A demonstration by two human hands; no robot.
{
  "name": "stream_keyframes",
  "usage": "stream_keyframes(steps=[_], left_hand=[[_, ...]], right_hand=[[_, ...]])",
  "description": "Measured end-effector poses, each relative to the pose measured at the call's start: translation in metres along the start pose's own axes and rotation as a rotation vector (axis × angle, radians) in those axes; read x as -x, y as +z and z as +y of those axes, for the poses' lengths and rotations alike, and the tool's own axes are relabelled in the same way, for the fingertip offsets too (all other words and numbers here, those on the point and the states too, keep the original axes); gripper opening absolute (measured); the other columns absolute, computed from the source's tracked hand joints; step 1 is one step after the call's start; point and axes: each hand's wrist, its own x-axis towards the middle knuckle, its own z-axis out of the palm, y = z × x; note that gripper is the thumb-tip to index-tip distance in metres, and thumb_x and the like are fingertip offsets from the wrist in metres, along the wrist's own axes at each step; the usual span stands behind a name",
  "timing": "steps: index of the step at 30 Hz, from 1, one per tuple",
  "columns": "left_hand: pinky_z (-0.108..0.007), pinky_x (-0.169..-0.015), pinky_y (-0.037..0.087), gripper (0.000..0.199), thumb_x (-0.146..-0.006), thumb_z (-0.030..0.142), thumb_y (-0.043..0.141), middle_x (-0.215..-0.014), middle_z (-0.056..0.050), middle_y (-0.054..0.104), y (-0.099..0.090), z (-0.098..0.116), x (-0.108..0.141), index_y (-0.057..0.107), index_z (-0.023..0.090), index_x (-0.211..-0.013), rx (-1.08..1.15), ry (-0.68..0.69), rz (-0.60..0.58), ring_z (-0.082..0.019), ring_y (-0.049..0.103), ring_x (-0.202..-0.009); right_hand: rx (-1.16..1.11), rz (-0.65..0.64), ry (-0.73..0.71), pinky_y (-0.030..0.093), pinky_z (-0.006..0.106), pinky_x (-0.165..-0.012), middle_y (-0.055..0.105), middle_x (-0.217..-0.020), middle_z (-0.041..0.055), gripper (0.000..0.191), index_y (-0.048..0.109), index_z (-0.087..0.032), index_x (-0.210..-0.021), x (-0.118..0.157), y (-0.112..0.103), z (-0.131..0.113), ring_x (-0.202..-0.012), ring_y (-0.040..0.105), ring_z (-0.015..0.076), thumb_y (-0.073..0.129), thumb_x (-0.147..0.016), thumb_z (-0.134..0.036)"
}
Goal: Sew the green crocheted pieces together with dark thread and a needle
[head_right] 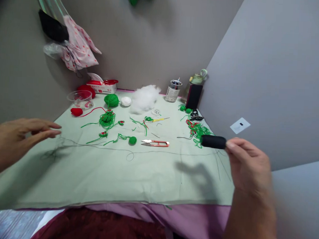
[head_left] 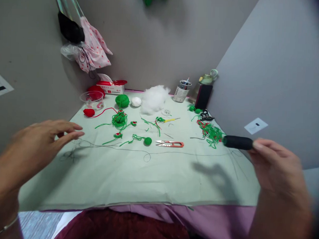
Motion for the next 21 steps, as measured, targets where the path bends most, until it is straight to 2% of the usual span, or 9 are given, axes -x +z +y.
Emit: stream_keyframes(steps=[2,4,5,8,11,14,17,19,21], left_hand=[[-0.026,-0.068,0.047,0.031,-0.090,0.054,0.057,-0.110,0.008,0.073,0.006,0.041,-0.002,0.077,0.031,-0.095,-0.127,0.027,0.045,-0.016,0.065,-0.080],[-0.029,-0.067,0.046,0.043,-0.088,0.056,0.062,-0.095,0.003,0.073,0.014,0.073,-0.005,0.069,0.031,-0.122,-0.033,0.016,-0.008,-0.016,0.063,-0.073],[-0.029,-0.065,0.045,0.041,-0.090,0.057,0.060,-0.085,0.002,0.072,0.018,0.082,-0.007,0.070,0.030,-0.120,0.025,0.006,-0.006,-0.016,0.062,-0.070],[-0.031,-0.067,0.047,0.038,-0.091,0.055,0.061,-0.092,-0.001,0.073,0.029,0.093,-0.015,0.070,0.030,-0.118,0.076,0.047,-0.042,-0.020,0.065,-0.079],[-0.041,-0.095,0.048,0.048,-0.087,0.050,0.068,-0.129,-0.006,0.066,0.042,0.103,-0.021,0.062,0.031,-0.131,0.091,0.245,-0.060,-0.028,0.060,-0.115],[-0.048,-0.112,0.037,0.054,-0.085,0.049,0.072,-0.137,-0.008,0.061,0.060,0.128,-0.016,0.059,0.029,-0.134,0.252,0.297,-0.099,-0.030,0.051,-0.130],[-0.044,-0.111,0.040,0.080,-0.076,0.047,0.082,-0.146,-0.007,0.054,0.080,0.155,-0.007,0.046,0.035,-0.146,0.570,0.235,-0.337,-0.027,0.051,-0.130],[-0.038,-0.098,0.049,0.094,-0.072,0.043,0.086,-0.137,-0.008,0.061,0.089,0.164,-0.003,0.037,0.036,-0.152,0.799,0.160,-0.550,-0.024,0.060,-0.115],[-0.032,-0.079,0.053,0.071,-0.082,0.041,0.077,-0.108,-0.006,0.072,0.093,0.165,-0.002,0.048,0.029,-0.147,0.947,0.111,-0.806,-0.018,0.065,-0.086]], right_hand=[[0.009,-0.127,-0.019,0.039,0.035,-0.063,0.055,-0.071,0.0038,0.019,0.074,-0.027,-0.064,0.008,0.025,-0.004,-0.070,0.048,0.0181,0.090,-0.063,-0.038],[0.005,-0.250,-0.044,0.037,0.033,-0.063,0.055,-0.070,0.0031,0.022,0.072,-0.026,-0.063,0.017,0.048,-0.007,-0.071,0.048,0.0183,0.088,-0.065,-0.040],[0.004,-0.309,-0.052,0.036,0.033,-0.063,0.055,-0.070,0.0028,0.021,0.072,-0.026,-0.065,0.021,0.059,-0.008,-0.072,0.048,0.0183,0.087,-0.068,-0.041],[0.029,-0.465,-0.084,0.033,0.031,-0.063,0.054,-0.071,0.0021,0.017,0.072,-0.024,-0.070,0.030,0.082,-0.014,-0.071,0.047,0.0173,0.081,-0.077,-0.037],[0.084,-0.573,-0.137,0.034,0.031,-0.065,0.053,-0.069,0.0015,0.018,0.071,-0.023,-0.070,0.037,0.098,-0.020,-0.070,0.047,0.0164,0.077,-0.082,-0.034],[0.117,-0.659,-0.130,0.035,0.031,-0.067,0.054,-0.070,0.0014,0.021,0.070,-0.022,-0.070,0.046,0.112,-0.027,-0.070,0.048,0.0163,0.074,-0.085,-0.036],[0.082,-0.744,-0.079,0.036,0.031,-0.067,0.055,-0.072,0.0014,0.022,0.070,-0.021,-0.072,0.053,0.124,-0.030,-0.071,0.049,0.0160,0.073,-0.086,-0.037],[0.014,-0.780,-0.045,0.036,0.030,-0.065,0.055,-0.071,0.0009,0.021,0.070,-0.021,-0.072,0.055,0.128,-0.030,-0.069,0.049,0.0151,0.073,-0.086,-0.036],[-0.052,-0.775,-0.020,0.035,0.029,-0.063,0.054,-0.071,0.0004,0.019,0.070,-0.021,-0.071,0.053,0.128,-0.028,-0.067,0.048,0.0140,0.074,-0.085,-0.034]])
